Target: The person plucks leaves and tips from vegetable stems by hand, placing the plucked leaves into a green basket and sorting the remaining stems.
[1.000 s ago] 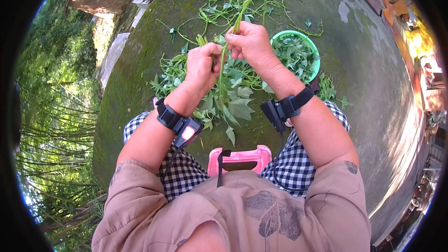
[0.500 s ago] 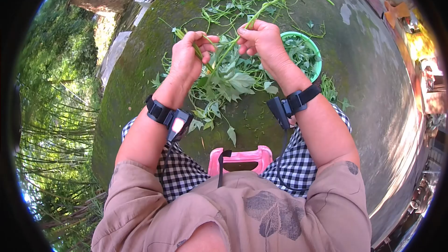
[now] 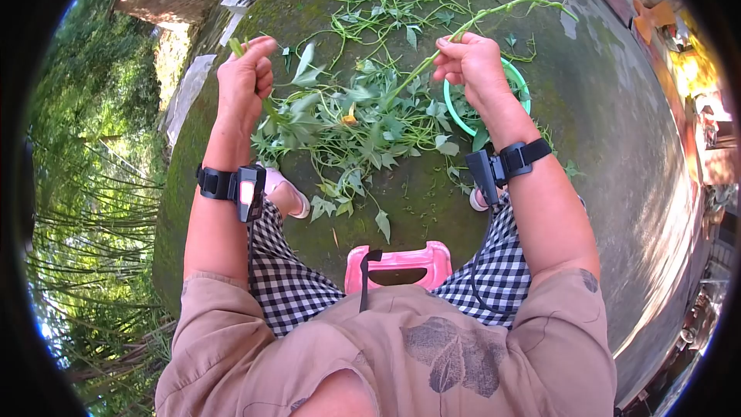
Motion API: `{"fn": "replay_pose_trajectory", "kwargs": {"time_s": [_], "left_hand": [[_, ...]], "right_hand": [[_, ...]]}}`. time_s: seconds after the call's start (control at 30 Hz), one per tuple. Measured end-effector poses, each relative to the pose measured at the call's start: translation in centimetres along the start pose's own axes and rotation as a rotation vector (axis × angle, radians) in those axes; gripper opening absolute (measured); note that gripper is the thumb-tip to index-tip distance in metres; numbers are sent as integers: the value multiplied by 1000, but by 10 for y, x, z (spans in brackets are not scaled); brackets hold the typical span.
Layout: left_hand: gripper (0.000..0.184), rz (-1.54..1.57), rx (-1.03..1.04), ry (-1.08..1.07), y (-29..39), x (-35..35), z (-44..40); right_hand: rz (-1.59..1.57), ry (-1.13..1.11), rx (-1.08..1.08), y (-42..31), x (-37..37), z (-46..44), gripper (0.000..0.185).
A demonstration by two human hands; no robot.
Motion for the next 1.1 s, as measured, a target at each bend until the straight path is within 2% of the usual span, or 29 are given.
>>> {"fn": "replay_pose_trajectory", "kwargs": {"time_s": [0.07,0.1,0.17,0.23,0.3,0.43,0.67,0.77,0.87,0.97,1.1], "left_hand": [[17,-187,-6,-75,-4,11,7],[11,-231,-23,-145,-13,22,11],[12,-368,-72,-282,-32,50,24],[14,-363,-109,-413,-47,76,37],[15,-370,-93,-457,-54,92,45],[17,-231,-280,-487,-62,99,50],[18,-74,-392,-482,-74,100,51],[25,-13,-449,-528,-77,102,53],[26,259,-583,-578,-78,108,60],[30,238,-636,-654,-87,109,60],[21,138,-587,-649,-78,110,64]], "right_hand": [[3,3,3,1,-2,-1,10],[9,3,4,1,0,0,10],[15,-1,7,1,7,2,11],[10,-8,4,-1,17,3,12],[-8,-17,2,-6,28,4,12],[-17,17,-26,-11,43,1,12],[-47,36,-23,-11,51,2,14],[-45,39,-1,-8,52,2,14],[-58,28,15,-6,54,2,13],[-28,-32,17,-5,55,1,11],[-15,-48,11,-6,56,2,12]]}}
Point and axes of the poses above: each hand's wrist, its own z-axis away from the middle knuckle, its own x-axis out of the palm, y = z × x, the point moved 6 cm from there along -z, towards the middle knuckle, and after that the axes turned 3 degrees about -y, right-handed, at the moved point
